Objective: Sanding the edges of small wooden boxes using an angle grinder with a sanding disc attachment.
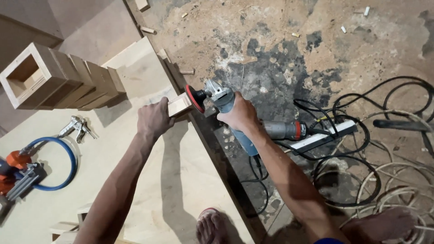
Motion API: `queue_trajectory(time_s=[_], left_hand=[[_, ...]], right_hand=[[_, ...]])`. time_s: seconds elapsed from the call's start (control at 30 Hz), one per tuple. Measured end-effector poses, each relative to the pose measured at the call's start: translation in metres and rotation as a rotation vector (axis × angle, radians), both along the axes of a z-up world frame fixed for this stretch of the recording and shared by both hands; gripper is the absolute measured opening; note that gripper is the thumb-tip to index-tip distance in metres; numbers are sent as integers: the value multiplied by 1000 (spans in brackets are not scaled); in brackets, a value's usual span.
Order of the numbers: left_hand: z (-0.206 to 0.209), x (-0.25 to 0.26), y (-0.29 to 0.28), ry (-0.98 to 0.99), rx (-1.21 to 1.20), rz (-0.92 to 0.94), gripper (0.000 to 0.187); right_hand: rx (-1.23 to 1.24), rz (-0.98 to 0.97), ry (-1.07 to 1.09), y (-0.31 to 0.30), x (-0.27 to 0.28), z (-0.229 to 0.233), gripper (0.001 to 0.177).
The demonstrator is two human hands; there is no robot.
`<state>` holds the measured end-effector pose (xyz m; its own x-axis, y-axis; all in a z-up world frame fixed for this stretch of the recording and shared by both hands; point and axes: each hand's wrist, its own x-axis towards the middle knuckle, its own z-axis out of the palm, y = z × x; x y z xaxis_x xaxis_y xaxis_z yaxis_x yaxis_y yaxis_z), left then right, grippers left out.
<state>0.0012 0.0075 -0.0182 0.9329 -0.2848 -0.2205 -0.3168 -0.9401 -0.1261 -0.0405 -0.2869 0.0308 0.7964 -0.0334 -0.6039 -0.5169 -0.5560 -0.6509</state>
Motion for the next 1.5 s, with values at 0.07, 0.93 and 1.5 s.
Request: queue_trajectory(time_s=[0.07, 0.93, 1.5], left_hand=[[1, 0, -1, 3, -2, 3, 48], [5, -2, -3, -15, 30, 13, 46], [9, -3, -9, 19, 31, 65, 45]], right_hand=[[-13, 1, 5, 0, 2, -5, 73], [61, -161, 114, -38, -17, -50, 80], [72, 62, -69, -18, 4, -1, 79]])
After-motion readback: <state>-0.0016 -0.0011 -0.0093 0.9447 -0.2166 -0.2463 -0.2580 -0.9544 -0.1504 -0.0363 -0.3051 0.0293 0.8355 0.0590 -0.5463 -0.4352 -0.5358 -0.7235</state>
